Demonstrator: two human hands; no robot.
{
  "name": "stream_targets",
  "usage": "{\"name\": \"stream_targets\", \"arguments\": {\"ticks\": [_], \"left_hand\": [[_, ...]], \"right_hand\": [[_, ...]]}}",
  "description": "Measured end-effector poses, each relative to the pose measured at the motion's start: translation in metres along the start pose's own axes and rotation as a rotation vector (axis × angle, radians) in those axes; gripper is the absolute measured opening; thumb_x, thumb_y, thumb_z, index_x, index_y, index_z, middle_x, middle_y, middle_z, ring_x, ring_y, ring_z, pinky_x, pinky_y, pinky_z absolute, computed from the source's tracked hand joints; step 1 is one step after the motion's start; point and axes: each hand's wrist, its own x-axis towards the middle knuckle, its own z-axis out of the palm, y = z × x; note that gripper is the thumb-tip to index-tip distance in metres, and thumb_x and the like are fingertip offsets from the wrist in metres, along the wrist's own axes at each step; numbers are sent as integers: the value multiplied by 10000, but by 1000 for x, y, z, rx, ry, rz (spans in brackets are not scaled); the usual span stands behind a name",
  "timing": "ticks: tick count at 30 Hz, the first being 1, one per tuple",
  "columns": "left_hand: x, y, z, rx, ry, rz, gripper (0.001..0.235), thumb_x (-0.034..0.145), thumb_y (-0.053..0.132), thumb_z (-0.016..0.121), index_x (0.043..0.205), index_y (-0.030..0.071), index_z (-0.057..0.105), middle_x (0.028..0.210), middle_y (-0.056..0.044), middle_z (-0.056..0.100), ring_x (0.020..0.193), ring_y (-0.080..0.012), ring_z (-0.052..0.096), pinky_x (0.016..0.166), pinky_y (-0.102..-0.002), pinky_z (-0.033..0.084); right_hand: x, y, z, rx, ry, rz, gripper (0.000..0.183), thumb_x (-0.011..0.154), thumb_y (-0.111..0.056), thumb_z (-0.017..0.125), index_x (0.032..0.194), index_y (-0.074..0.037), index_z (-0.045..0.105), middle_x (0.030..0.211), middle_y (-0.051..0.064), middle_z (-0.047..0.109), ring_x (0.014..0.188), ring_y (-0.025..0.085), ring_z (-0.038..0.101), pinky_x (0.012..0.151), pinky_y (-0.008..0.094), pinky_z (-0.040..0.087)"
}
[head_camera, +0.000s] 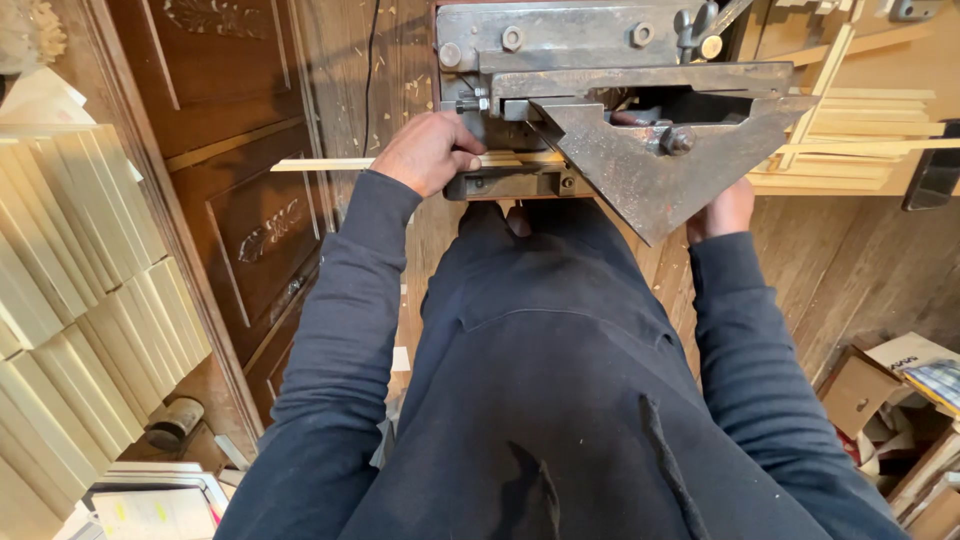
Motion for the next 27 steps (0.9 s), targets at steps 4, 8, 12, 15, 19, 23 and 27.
{"name": "stream_targets", "arguments": {"ticks": [4,8,12,15,19,23,27], "left_hand": [[0,-1,1,-25,-1,-31,212,827,172,801,1007,61,805,965,-120,734,975,-327,685,878,-439,523],[0,-2,1,-30,0,-12,209,832,167,802,1009,55,806,961,-130,730,978,-332,682,871,-442,522],[3,-5,5,-25,-3,-12,214,823,173,809,999,52,803,958,-139,737,971,-332,689,868,-438,529],[9,-3,10,-2,-13,-3,219,825,180,815,1006,57,808,939,-154,749,936,-354,694,854,-454,529],[15,13,15,-30,-22,-54,221,833,171,799,1025,60,805,973,-180,754,950,-364,707,869,-444,540],[19,22,14,-25,-68,-116,234,849,166,774,1069,91,804,1009,-194,759,960,-363,720,909,-418,548],[21,21,14,-29,-79,-105,237,858,155,762,1085,99,803,1008,-191,759,943,-360,721,894,-424,549]], "right_hand": [[6,1,11,152,-83,36,266,1080,-211,551,1278,-40,602,1203,85,689,1075,210,693,912,351,599],[13,8,11,221,-109,74,292,1078,-252,511,1299,-69,566,1242,87,662,1110,232,686,944,384,612],[22,17,0,207,-101,14,281,1097,-241,524,1319,-73,566,1248,78,657,1124,220,678,954,373,599],[22,11,0,193,-72,-7,288,1089,-222,534,1318,-55,584,1258,85,679,1136,222,690,962,366,599],[13,-9,7,212,-57,9,243,1080,-177,528,1241,-21,622,1187,102,710,1083,235,712,945,377,608],[-4,-29,23,205,-73,35,206,1060,-127,536,1189,1,635,1136,110,724,1020,239,721,887,383,598],[-12,-34,35,224,-145,127,201,1031,-129,558,1178,-20,642,1109,98,719,995,226,720,862,370,608]]}}
